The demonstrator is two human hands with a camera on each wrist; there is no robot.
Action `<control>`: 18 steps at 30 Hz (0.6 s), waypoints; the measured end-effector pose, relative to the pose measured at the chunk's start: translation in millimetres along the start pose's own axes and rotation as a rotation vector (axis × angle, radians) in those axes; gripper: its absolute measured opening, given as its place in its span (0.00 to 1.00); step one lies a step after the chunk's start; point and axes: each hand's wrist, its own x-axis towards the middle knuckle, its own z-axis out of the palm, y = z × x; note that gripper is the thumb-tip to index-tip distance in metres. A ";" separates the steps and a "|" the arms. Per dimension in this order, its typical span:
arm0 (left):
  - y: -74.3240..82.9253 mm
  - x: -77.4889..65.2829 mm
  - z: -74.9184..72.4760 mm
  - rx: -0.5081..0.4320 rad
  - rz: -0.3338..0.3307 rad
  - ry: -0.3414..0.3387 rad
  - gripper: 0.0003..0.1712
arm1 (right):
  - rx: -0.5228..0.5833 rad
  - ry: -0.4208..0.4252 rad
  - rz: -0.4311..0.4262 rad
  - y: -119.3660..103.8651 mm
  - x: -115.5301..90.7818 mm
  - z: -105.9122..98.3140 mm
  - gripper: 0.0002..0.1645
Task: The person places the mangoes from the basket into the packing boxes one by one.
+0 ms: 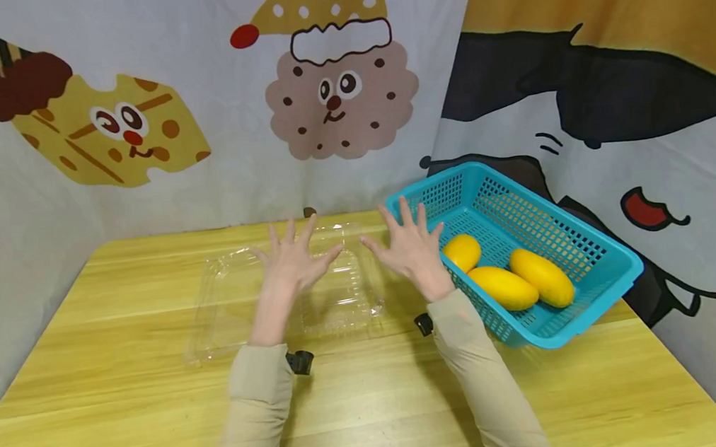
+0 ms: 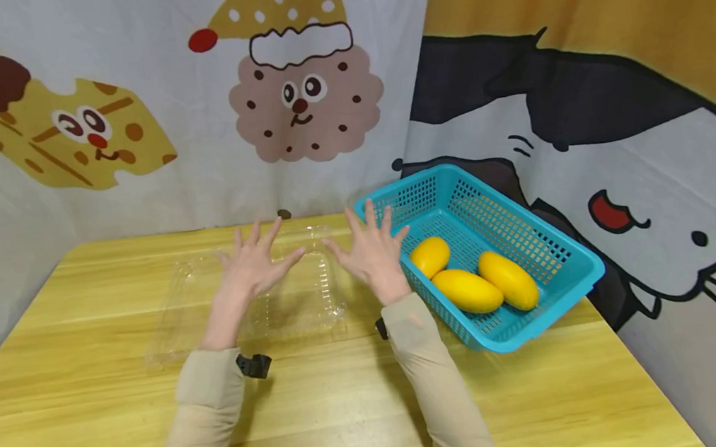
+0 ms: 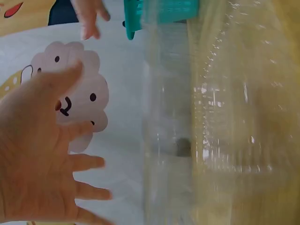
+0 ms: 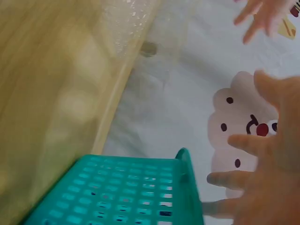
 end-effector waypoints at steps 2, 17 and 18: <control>-1.8 -5.7 0.7 0.004 -0.007 -0.005 0.45 | 0.011 0.088 -0.043 -1.4 1.9 -5.0 0.42; -14.9 -34.1 14.4 0.090 -0.114 0.026 0.20 | 0.135 0.364 -0.099 -8.9 21.9 -125.8 0.22; -16.1 -34.0 15.1 0.095 -0.123 0.025 0.19 | 0.131 0.349 -0.094 -5.5 23.4 -132.7 0.22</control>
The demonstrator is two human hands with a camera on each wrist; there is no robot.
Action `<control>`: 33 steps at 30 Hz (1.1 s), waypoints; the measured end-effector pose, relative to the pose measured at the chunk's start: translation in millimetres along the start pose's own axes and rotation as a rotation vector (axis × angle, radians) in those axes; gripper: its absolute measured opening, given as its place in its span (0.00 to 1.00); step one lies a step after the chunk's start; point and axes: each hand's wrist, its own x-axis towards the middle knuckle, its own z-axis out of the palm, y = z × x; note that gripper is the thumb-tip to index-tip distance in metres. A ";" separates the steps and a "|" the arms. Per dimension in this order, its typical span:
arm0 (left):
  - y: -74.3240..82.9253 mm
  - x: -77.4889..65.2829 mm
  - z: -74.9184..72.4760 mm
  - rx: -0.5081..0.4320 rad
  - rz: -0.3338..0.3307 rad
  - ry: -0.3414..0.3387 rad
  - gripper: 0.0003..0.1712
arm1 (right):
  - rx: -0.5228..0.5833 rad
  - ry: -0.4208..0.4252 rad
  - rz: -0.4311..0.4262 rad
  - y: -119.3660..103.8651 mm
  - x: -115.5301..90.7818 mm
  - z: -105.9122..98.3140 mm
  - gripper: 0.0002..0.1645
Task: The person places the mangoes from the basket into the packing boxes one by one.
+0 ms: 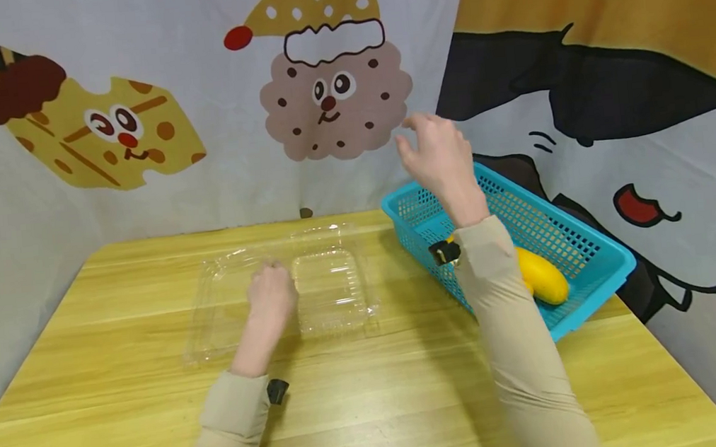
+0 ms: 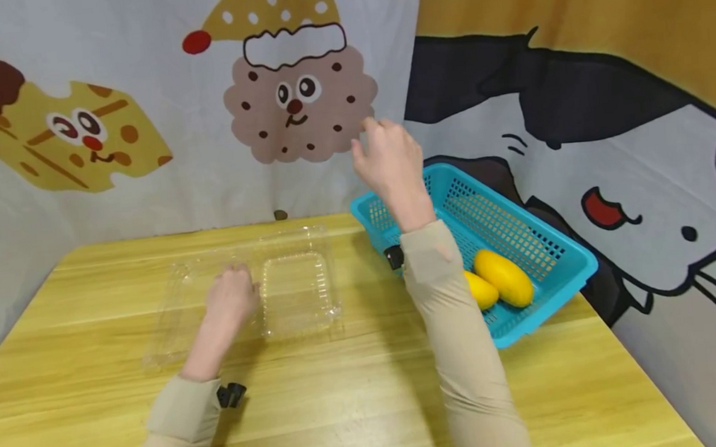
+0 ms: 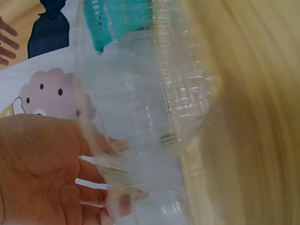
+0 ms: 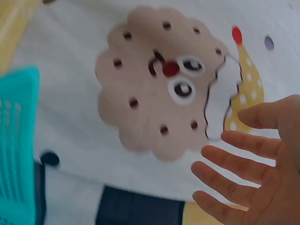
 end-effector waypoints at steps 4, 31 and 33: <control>-4.8 0.5 2.7 0.017 -0.012 -0.020 0.17 | -0.038 -0.097 0.004 17.2 11.3 -16.8 0.23; -21.9 1.3 8.1 -0.080 0.042 0.035 0.17 | -0.169 -1.043 -0.119 150.2 -13.8 56.7 0.37; -22.1 1.1 7.2 -0.082 0.039 0.032 0.17 | -0.163 -1.094 -0.085 150.3 -17.2 59.3 0.41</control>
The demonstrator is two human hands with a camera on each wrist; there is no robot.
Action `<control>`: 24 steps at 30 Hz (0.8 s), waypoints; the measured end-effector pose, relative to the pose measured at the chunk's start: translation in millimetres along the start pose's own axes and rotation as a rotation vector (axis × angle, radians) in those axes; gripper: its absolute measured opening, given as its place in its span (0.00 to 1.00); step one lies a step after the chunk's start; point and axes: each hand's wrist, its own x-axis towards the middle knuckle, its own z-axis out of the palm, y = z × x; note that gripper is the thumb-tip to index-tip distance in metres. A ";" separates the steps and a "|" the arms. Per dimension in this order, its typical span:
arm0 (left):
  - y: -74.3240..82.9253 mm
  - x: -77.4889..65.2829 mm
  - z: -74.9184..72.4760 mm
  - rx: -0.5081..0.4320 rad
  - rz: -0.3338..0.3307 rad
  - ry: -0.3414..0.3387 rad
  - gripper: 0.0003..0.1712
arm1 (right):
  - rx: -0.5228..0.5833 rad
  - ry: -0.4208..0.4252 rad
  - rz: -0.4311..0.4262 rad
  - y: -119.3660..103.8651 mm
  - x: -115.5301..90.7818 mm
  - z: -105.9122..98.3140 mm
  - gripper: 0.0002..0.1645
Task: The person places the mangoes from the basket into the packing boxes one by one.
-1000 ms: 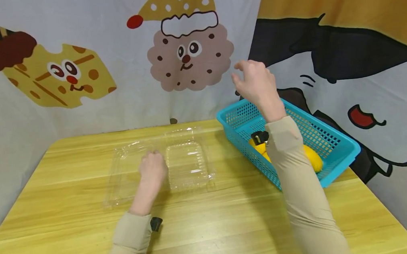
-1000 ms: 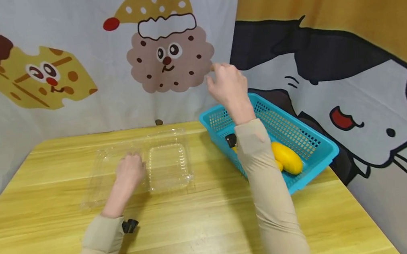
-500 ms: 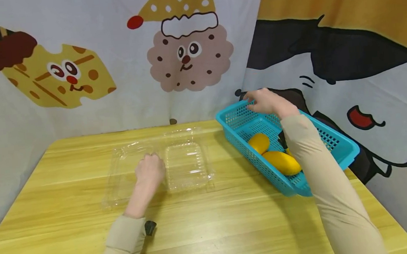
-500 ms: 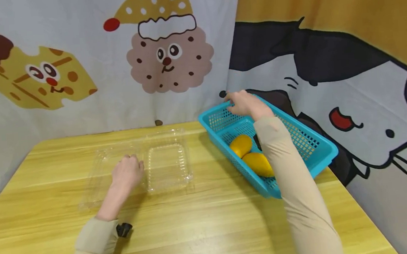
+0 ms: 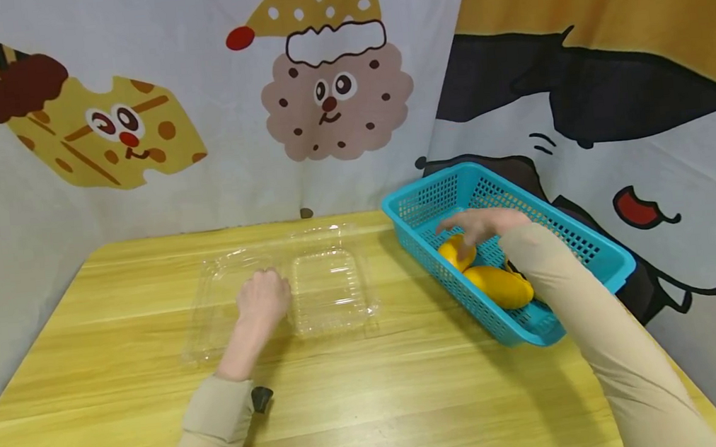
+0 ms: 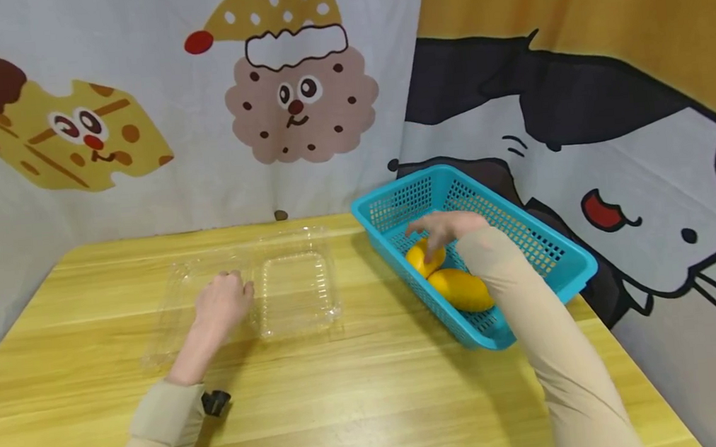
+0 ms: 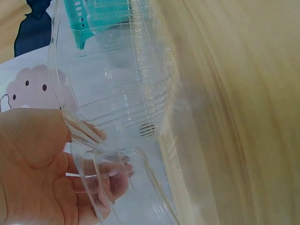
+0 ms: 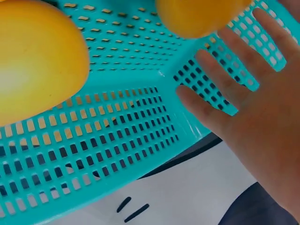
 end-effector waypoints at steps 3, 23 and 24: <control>-0.3 0.3 -0.9 -0.003 -0.004 -0.004 0.17 | -0.001 -0.056 0.010 -3.0 1.3 5.3 0.44; 0.0 0.1 -0.5 0.009 -0.006 -0.013 0.17 | -0.218 -0.028 0.101 -11.0 14.9 31.7 0.50; -0.2 0.1 -0.8 0.015 -0.005 -0.014 0.17 | -0.220 -0.027 0.105 -11.3 15.5 31.9 0.51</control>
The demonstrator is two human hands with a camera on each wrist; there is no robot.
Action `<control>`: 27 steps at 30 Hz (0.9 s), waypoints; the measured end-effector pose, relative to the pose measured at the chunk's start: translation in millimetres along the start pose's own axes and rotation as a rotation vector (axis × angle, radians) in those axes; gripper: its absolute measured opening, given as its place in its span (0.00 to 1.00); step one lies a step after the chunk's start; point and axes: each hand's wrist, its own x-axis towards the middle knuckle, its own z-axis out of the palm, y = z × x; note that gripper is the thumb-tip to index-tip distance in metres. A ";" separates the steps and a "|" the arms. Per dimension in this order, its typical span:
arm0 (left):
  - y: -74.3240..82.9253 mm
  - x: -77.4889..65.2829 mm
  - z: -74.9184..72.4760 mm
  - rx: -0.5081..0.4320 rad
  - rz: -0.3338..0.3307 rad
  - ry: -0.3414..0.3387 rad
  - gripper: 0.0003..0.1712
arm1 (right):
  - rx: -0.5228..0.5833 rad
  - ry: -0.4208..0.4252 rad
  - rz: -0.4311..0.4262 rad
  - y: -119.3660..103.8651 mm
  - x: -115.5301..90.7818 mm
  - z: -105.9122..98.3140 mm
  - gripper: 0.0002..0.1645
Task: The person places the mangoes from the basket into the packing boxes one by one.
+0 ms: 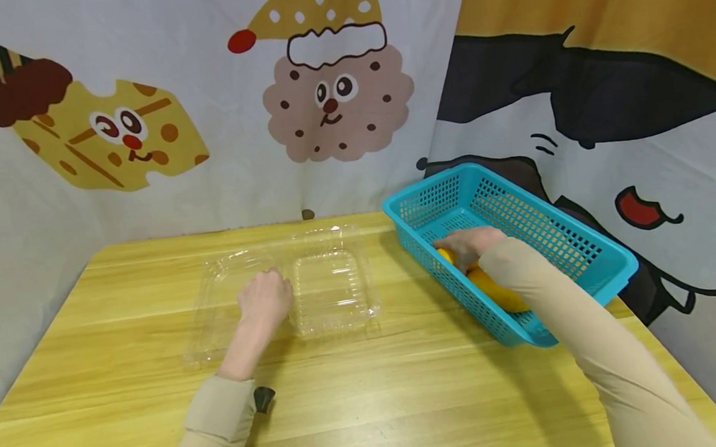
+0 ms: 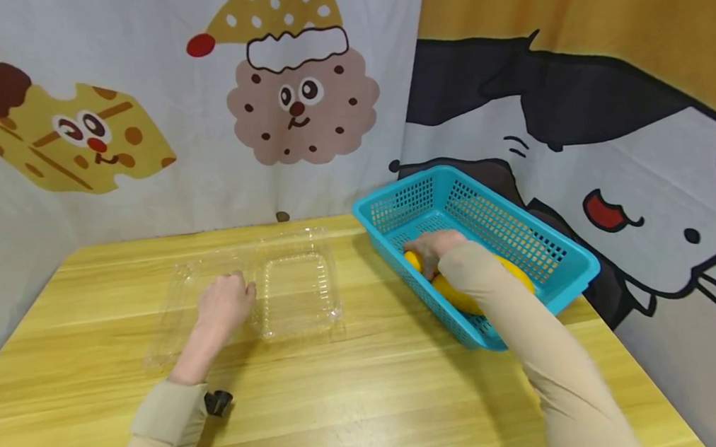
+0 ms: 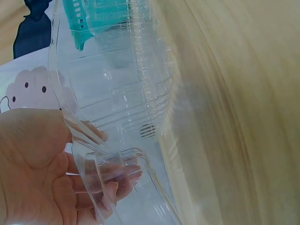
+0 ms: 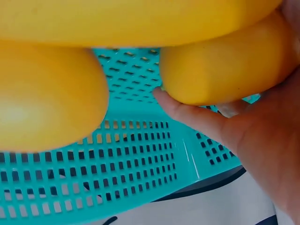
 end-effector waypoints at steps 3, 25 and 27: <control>0.5 0.3 -0.3 0.016 0.001 -0.003 0.17 | 0.020 -0.003 0.016 0.4 0.2 0.0 0.52; 1.8 0.2 0.7 0.010 0.002 0.000 0.16 | 0.206 0.218 -0.122 11.5 -7.6 -31.6 0.36; 1.8 0.1 0.4 0.010 0.005 0.002 0.16 | 0.215 0.243 -0.115 10.3 -10.0 -36.5 0.35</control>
